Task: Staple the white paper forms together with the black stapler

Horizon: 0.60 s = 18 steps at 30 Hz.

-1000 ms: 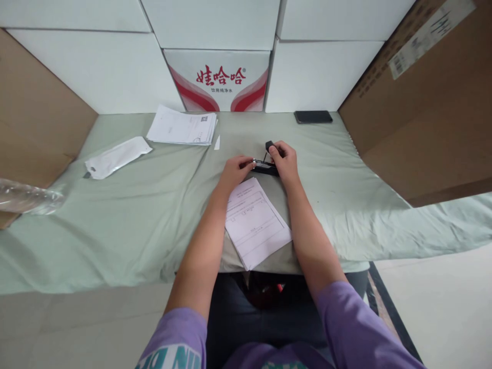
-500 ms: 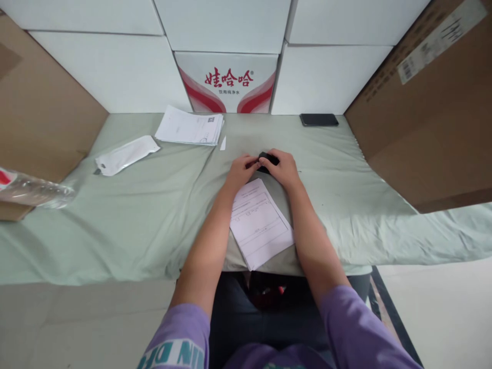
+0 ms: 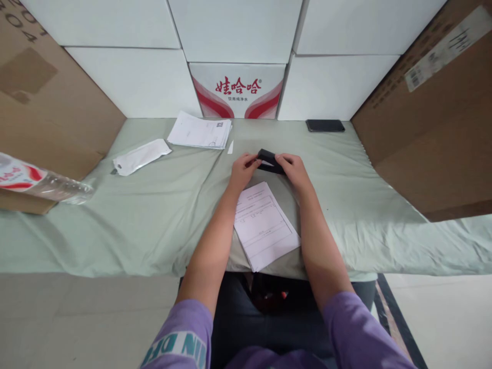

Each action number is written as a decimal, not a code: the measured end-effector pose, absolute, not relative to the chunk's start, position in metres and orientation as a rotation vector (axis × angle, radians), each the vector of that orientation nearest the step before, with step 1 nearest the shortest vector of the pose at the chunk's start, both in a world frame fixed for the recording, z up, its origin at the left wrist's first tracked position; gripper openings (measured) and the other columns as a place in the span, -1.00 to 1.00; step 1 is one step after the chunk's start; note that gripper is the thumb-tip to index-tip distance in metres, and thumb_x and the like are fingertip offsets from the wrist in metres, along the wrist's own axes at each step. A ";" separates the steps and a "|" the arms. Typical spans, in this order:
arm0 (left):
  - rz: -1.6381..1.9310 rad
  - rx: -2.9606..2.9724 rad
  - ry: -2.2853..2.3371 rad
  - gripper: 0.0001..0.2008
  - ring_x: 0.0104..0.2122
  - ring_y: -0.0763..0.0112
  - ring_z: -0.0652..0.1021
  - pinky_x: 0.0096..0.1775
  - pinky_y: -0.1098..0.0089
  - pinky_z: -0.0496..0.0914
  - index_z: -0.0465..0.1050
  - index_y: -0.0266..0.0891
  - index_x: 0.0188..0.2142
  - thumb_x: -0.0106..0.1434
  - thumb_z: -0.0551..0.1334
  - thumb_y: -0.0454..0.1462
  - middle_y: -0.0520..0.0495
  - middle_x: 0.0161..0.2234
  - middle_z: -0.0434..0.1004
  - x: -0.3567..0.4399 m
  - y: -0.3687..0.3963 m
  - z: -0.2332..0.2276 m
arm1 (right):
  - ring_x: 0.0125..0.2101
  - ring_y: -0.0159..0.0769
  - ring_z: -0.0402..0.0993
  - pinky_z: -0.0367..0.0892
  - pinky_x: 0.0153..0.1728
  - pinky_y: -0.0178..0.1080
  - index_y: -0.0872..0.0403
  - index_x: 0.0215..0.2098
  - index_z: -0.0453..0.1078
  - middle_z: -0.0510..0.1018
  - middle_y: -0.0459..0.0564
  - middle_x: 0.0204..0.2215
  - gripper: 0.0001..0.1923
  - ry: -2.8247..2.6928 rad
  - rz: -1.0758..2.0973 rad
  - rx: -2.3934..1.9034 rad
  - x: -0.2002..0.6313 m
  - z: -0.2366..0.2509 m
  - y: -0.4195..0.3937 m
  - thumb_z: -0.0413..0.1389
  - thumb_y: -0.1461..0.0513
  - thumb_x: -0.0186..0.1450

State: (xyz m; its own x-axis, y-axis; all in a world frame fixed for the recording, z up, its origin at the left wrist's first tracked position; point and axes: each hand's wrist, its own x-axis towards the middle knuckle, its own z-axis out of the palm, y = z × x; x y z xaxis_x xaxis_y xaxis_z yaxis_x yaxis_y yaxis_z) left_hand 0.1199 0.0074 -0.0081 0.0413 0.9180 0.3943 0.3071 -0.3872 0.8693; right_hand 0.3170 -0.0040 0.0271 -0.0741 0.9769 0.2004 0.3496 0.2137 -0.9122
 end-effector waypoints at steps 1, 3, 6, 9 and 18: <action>1.368 1.726 1.240 -0.81 -0.36 0.40 0.45 -0.24 0.35 0.37 0.65 -0.15 -0.19 0.30 0.28 -0.17 -0.01 -0.37 0.44 0.120 0.006 -0.006 | -0.53 -0.31 0.39 0.27 -0.52 -0.27 0.07 -0.36 0.52 0.50 -0.05 -0.54 -0.54 -1.502 1.034 -1.256 0.318 0.027 -0.004 0.16 -0.15 0.29; 1.362 1.702 1.247 -0.80 -0.36 0.39 0.45 -0.24 0.36 0.37 0.65 -0.15 -0.20 0.31 0.28 -0.15 -0.01 -0.37 0.45 0.119 0.004 -0.002 | -0.65 -0.38 0.30 0.15 -0.68 -0.31 0.08 -0.34 0.51 0.47 -0.05 -0.58 -0.54 -1.350 1.344 -1.179 0.321 0.028 -0.006 0.20 -0.15 0.27; 1.336 1.686 1.227 -0.79 -0.33 0.39 0.47 -0.23 0.37 0.39 0.64 -0.15 -0.19 0.30 0.28 -0.12 -0.03 -0.33 0.47 0.120 0.002 0.002 | -0.69 -0.39 0.31 0.11 -0.77 -0.32 0.12 -0.31 0.50 0.56 0.07 -0.52 -0.60 -1.219 1.639 -1.092 0.326 0.030 -0.007 0.27 -0.06 0.25; 1.327 1.617 1.186 -0.79 -0.29 0.41 0.50 -0.24 0.40 0.42 0.61 -0.18 -0.17 0.28 0.31 -0.14 -0.04 -0.29 0.48 0.123 0.004 0.001 | -0.68 -0.35 0.37 0.17 -0.80 -0.32 0.14 -0.25 0.50 0.61 0.14 -0.49 -0.64 -1.102 1.761 -1.108 0.329 0.030 -0.005 0.28 0.00 0.26; 1.454 1.175 1.279 -0.78 -0.38 0.51 0.52 -0.40 0.49 0.42 0.44 -0.18 -0.10 0.34 0.24 -0.14 -0.08 -0.21 0.51 0.112 0.012 0.000 | -0.76 -0.46 0.25 0.17 -0.82 -0.38 0.08 -0.21 0.39 0.60 0.04 -0.52 -0.71 -0.710 1.851 -1.096 0.329 0.028 0.005 0.09 0.01 0.39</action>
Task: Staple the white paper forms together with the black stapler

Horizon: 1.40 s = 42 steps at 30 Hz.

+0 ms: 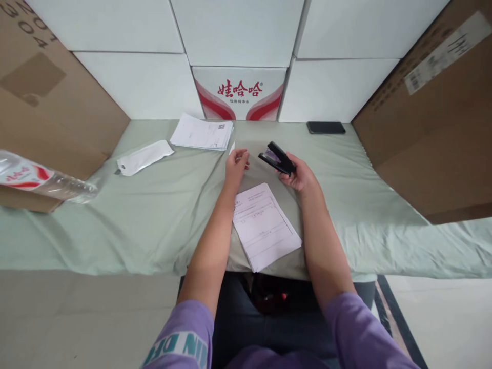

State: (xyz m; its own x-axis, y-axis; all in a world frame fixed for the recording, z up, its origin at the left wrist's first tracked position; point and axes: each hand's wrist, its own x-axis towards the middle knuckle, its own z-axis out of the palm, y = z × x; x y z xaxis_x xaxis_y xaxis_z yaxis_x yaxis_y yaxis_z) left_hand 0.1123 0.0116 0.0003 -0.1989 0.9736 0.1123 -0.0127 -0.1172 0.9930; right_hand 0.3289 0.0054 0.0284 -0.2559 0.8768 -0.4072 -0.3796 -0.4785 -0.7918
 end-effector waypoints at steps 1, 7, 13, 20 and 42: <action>1.466 1.142 1.299 -0.79 -0.39 0.52 0.52 -0.41 0.50 0.41 0.44 -0.19 -0.12 0.35 0.24 -0.14 -0.08 -0.21 0.52 0.111 0.013 0.000 | -0.76 -0.47 0.24 0.17 -0.82 -0.39 0.07 -0.20 0.38 0.60 0.03 -0.52 -0.71 -0.688 1.857 -1.088 0.329 0.028 0.006 0.09 0.01 0.38; 1.474 1.000 1.355 -0.86 -0.46 0.55 0.49 -0.46 0.51 0.36 0.41 -0.20 -0.20 0.35 0.21 -0.18 -0.03 -0.31 0.50 0.109 0.014 0.001 | -0.75 -0.48 0.25 0.23 -0.81 -0.41 0.08 -0.21 0.38 0.58 0.02 -0.53 -0.73 -0.643 1.885 -1.080 0.323 0.024 0.009 0.13 0.03 0.37; 1.415 0.985 1.324 -0.86 -0.52 0.58 0.46 -0.48 0.52 0.33 0.39 -0.20 -0.26 0.36 0.22 -0.17 0.05 -0.41 0.46 0.112 0.012 0.004 | -0.73 -0.46 0.28 0.26 -0.80 -0.41 0.08 -0.20 0.38 0.59 0.02 -0.51 -0.81 -0.638 1.872 -1.094 0.316 0.024 0.008 0.14 0.11 0.36; 1.405 1.022 1.280 -0.85 -0.53 0.56 0.47 -0.49 0.50 0.32 0.39 -0.20 -0.31 0.34 0.23 -0.18 0.05 -0.43 0.46 0.113 0.011 0.003 | -0.76 -0.50 0.20 0.17 -0.82 -0.42 0.09 -0.19 0.38 0.58 0.04 -0.52 -0.69 -0.663 1.947 -1.058 0.313 0.024 0.007 0.09 0.00 0.39; 1.599 0.514 0.736 -0.68 -0.66 0.51 -0.07 -0.59 0.43 -0.01 0.44 -0.14 -0.36 0.40 0.12 -0.02 0.15 -0.61 -0.14 0.069 -0.148 0.057 | -0.72 -0.50 0.13 0.11 -0.78 -0.39 0.03 -0.39 0.29 0.49 -0.08 -0.55 -0.73 -0.718 2.080 -0.773 0.280 0.034 -0.016 0.19 0.04 0.27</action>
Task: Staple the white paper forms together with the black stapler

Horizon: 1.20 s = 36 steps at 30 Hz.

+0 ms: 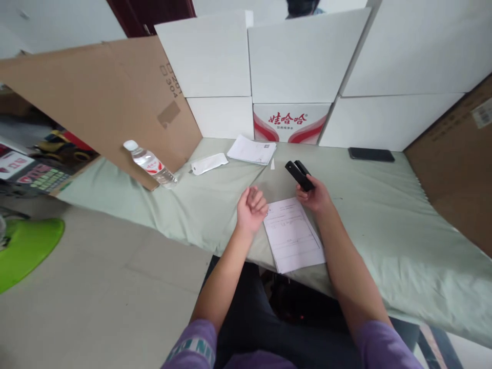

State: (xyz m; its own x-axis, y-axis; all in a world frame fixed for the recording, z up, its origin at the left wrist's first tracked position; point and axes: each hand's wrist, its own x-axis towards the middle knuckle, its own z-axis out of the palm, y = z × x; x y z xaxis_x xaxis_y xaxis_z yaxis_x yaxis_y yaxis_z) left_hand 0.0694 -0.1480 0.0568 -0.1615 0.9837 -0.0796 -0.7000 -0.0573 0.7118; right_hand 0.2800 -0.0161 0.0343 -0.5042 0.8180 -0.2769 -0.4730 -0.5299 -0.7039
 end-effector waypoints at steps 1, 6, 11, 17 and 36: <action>1.518 0.459 0.683 -0.70 -0.67 0.52 -0.10 -0.61 0.44 -0.05 0.45 -0.13 -0.37 0.36 0.17 -0.01 0.16 -0.63 -0.15 0.066 -0.173 0.048 | -0.72 -0.48 0.12 0.10 -0.77 -0.37 0.02 -0.39 0.27 0.48 -0.08 -0.57 -0.71 -0.749 2.077 -0.759 0.279 0.034 -0.017 0.18 0.02 0.28; 1.108 0.247 0.557 -0.60 -0.70 0.56 -0.19 -0.65 0.48 -0.18 0.42 -0.14 -0.45 0.23 0.28 0.12 0.21 -0.71 -0.17 0.052 -0.309 -0.018 | -0.74 -0.48 -0.03 0.05 -0.73 -0.39 0.00 -0.43 0.18 0.18 -0.22 -0.71 -0.61 -0.865 2.157 -0.637 0.277 0.034 -0.020 0.11 -0.08 0.32; 1.021 0.005 0.453 -0.61 -0.70 0.60 -0.22 -0.65 0.57 -0.19 0.42 -0.15 -0.36 0.33 0.21 0.10 0.23 -0.71 -0.14 0.053 -0.401 -0.078 | -0.75 -0.49 -0.08 -0.02 -0.73 -0.39 0.00 -0.39 0.14 0.17 -0.23 -0.69 -0.61 -0.902 2.233 -0.618 0.272 0.036 -0.023 -0.02 -0.11 0.37; 1.060 -0.118 0.308 -0.62 -0.71 0.66 -0.14 -0.65 0.64 -0.03 0.46 -0.26 -0.26 0.43 0.16 0.02 0.24 -0.69 -0.07 0.062 -0.412 -0.105 | -0.73 -0.51 -0.12 -0.10 -0.72 -0.39 -0.01 -0.39 0.05 0.16 -0.24 -0.63 -0.59 -0.894 2.286 -0.610 0.262 0.037 -0.029 -0.02 -0.12 0.34; 1.040 -0.078 0.355 -0.63 -0.72 0.66 -0.10 -0.66 0.63 0.04 0.47 -0.26 -0.28 0.42 0.17 0.01 0.22 -0.70 -0.02 0.066 -0.406 -0.104 | -0.66 -0.55 0.03 -0.12 -0.67 -0.34 0.02 -0.29 0.29 0.24 -0.21 -0.52 -0.54 -1.385 1.606 -0.858 0.248 0.032 -0.040 0.33 -0.08 0.14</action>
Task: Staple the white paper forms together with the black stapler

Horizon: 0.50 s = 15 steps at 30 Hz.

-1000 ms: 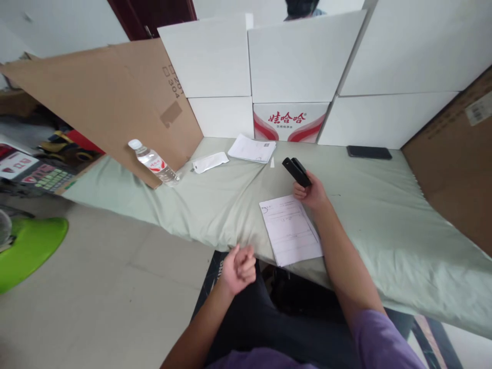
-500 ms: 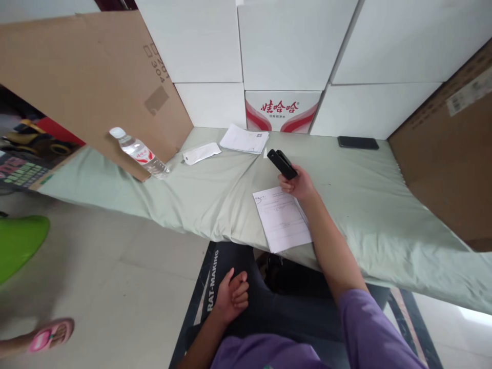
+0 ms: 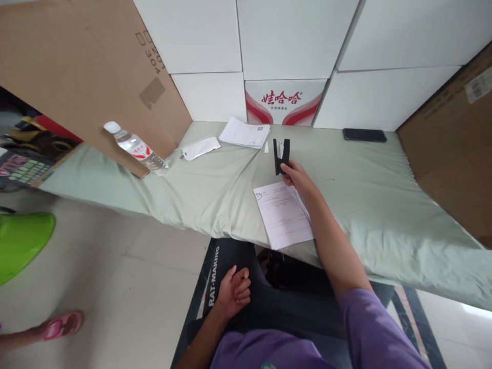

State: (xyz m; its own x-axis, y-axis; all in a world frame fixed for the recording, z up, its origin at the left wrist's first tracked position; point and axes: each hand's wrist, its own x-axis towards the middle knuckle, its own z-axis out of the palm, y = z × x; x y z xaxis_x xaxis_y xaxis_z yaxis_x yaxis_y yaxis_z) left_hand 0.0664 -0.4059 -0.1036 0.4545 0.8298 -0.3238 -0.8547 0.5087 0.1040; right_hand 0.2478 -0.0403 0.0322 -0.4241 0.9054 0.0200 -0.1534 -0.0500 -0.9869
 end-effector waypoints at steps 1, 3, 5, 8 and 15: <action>1.040 -0.072 0.356 -0.63 -0.72 0.66 -0.10 -0.66 0.63 0.04 0.47 -0.27 -0.28 0.42 0.17 0.01 0.22 -0.70 -0.02 0.067 -0.406 -0.104 | -0.66 -0.54 0.06 -0.09 -0.66 -0.34 0.02 -0.30 0.29 0.23 -0.21 -0.52 -0.55 -1.412 1.559 -0.864 0.248 0.031 -0.040 0.33 -0.08 0.15; 1.038 -0.061 0.359 -0.62 -0.72 0.66 -0.10 -0.66 0.63 0.04 0.47 -0.27 -0.28 0.42 0.17 0.01 0.22 -0.70 -0.01 0.067 -0.405 -0.103 | -0.64 -0.52 0.14 -0.02 -0.65 -0.33 0.03 -0.32 0.31 0.26 -0.20 -0.51 -0.57 -1.456 1.449 -0.905 0.248 0.029 -0.039 0.32 -0.07 0.15; 1.034 -0.052 0.360 -0.62 -0.72 0.66 -0.10 -0.66 0.63 0.03 0.47 -0.27 -0.29 0.42 0.17 0.00 0.22 -0.70 0.00 0.068 -0.405 -0.103 | -0.61 -0.48 0.21 0.05 -0.62 -0.33 0.04 -0.35 0.33 0.30 -0.17 -0.50 -0.60 -1.501 1.330 -0.988 0.248 0.026 -0.037 0.31 -0.05 0.14; 1.025 -0.043 0.369 -0.63 -0.72 0.66 -0.10 -0.66 0.63 0.02 0.48 -0.27 -0.29 0.41 0.19 0.00 0.21 -0.70 -0.01 0.069 -0.404 -0.103 | -0.55 -0.41 0.28 0.15 -0.57 -0.31 0.06 -0.31 0.41 0.36 -0.13 -0.49 -0.64 -1.569 1.164 -1.090 0.249 0.021 -0.033 0.30 -0.02 0.12; 1.015 0.000 0.361 -0.63 -0.73 0.66 -0.10 -0.67 0.62 0.02 0.48 -0.26 -0.28 0.42 0.16 0.00 0.22 -0.70 -0.01 0.071 -0.405 -0.110 | -0.40 -0.30 0.36 0.42 -0.27 -0.11 0.06 -0.20 0.52 0.47 0.02 -0.24 -0.68 -1.738 0.765 -1.122 0.252 0.013 -0.022 0.21 0.07 0.14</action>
